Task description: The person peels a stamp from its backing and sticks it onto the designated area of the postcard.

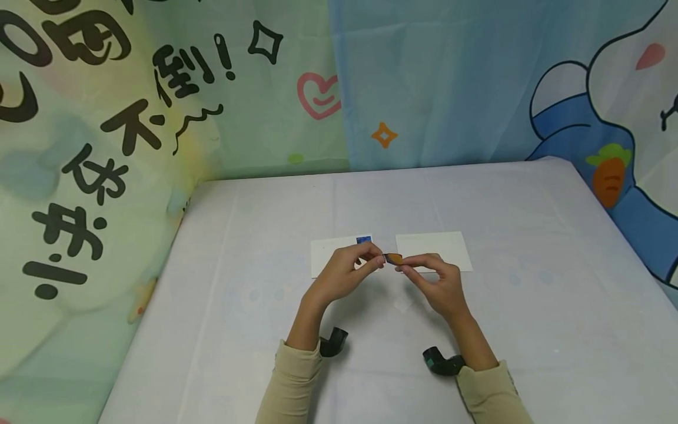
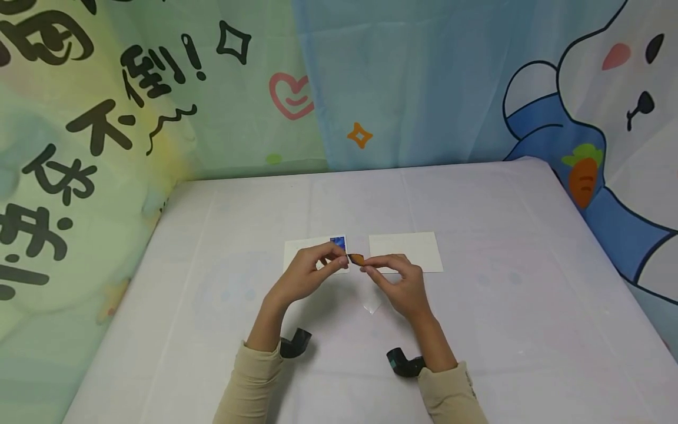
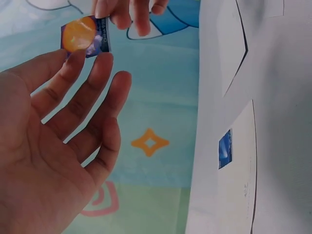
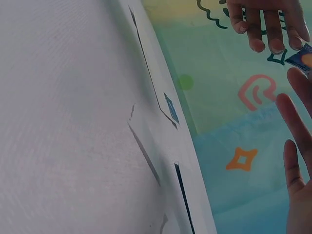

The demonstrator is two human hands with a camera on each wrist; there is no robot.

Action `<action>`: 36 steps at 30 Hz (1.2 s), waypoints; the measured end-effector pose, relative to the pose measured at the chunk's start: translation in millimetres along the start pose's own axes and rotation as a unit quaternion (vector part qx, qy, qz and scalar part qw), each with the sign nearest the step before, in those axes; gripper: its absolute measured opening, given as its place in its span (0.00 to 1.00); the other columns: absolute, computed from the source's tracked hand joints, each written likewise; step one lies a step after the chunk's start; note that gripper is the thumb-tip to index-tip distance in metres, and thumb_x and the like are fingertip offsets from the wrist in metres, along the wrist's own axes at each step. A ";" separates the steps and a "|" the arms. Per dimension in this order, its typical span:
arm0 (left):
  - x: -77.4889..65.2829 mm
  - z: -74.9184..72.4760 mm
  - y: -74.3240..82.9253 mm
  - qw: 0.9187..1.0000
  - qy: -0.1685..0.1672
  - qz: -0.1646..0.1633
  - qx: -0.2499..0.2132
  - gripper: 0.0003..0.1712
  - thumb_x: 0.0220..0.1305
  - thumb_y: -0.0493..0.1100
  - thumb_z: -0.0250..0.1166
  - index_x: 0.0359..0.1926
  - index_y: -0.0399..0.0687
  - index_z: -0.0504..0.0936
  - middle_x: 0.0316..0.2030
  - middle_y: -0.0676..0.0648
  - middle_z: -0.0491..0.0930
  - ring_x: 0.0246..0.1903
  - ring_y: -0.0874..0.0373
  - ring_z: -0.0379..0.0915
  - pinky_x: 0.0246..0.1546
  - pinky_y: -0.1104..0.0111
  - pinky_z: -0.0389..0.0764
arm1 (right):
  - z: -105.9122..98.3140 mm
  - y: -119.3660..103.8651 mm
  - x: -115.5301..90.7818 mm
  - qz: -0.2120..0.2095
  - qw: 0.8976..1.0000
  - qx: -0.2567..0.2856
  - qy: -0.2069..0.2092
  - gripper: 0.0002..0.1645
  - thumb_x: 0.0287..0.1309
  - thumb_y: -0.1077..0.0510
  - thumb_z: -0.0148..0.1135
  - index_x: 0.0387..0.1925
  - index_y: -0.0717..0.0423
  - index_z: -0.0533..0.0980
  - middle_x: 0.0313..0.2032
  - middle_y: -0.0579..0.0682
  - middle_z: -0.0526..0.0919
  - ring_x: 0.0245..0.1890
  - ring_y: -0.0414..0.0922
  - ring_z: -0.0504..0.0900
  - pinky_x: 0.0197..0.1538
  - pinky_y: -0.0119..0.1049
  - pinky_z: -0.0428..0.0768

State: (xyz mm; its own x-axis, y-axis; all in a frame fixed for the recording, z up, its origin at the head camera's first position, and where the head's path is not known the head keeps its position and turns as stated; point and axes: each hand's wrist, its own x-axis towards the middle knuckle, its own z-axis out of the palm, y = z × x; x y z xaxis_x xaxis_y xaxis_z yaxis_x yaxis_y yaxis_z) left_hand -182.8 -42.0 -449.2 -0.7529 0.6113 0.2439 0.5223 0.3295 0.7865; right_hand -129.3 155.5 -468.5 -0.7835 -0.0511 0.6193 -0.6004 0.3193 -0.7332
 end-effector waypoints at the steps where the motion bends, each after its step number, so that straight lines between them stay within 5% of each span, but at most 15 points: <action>1: 0.2 0.2 -0.1 1.000 0.003 -0.001 0.003 0.11 0.67 0.48 0.55 0.39 0.46 0.79 0.32 0.51 0.80 0.34 0.65 0.73 0.40 0.65 0.74 | -0.1 -0.1 -0.3 0.005 1.000 0.007 -0.008 0.12 0.41 0.81 0.63 0.32 0.71 0.78 0.26 0.61 0.83 0.37 0.40 0.76 0.45 0.28 0.69; 6: 0.8 0.8 -0.8 1.000 0.024 -0.006 0.018 0.10 0.67 0.48 0.56 0.38 0.47 0.78 0.32 0.54 0.80 0.36 0.65 0.74 0.41 0.61 0.75 | -0.8 -0.3 -0.2 0.021 0.998 0.038 -0.039 0.11 0.44 0.81 0.61 0.32 0.70 0.77 0.23 0.60 0.82 0.35 0.40 0.77 0.45 0.28 0.70; 22: 2.6 2.3 0.5 0.999 0.045 0.006 0.003 0.07 0.65 0.45 0.58 0.38 0.47 0.78 0.32 0.55 0.80 0.35 0.67 0.73 0.35 0.72 0.72 | -0.1 28.5 -8.3 0.077 0.979 0.168 -0.088 0.07 0.53 0.77 0.56 0.33 0.69 0.76 0.21 0.57 0.81 0.30 0.44 0.80 0.53 0.34 0.67; 36: 1.6 3.5 -1.0 0.999 0.029 -0.011 -0.030 0.07 0.64 0.44 0.59 0.37 0.46 0.79 0.32 0.54 0.80 0.35 0.66 0.74 0.37 0.69 0.73 | -2.5 30.5 -6.7 0.101 0.978 0.167 -0.075 0.02 0.56 0.72 0.57 0.30 0.70 0.75 0.22 0.55 0.80 0.29 0.44 0.78 0.50 0.33 0.68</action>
State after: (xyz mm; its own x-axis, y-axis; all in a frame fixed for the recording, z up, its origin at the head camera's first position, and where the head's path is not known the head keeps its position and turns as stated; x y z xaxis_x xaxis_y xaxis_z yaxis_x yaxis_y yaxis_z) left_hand -183.1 -38.9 -451.6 -0.7875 0.5602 0.2570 0.4811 0.2980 0.8245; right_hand -142.0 168.0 -494.3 -0.8908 -0.1650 0.4234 -0.4310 0.0115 -0.9023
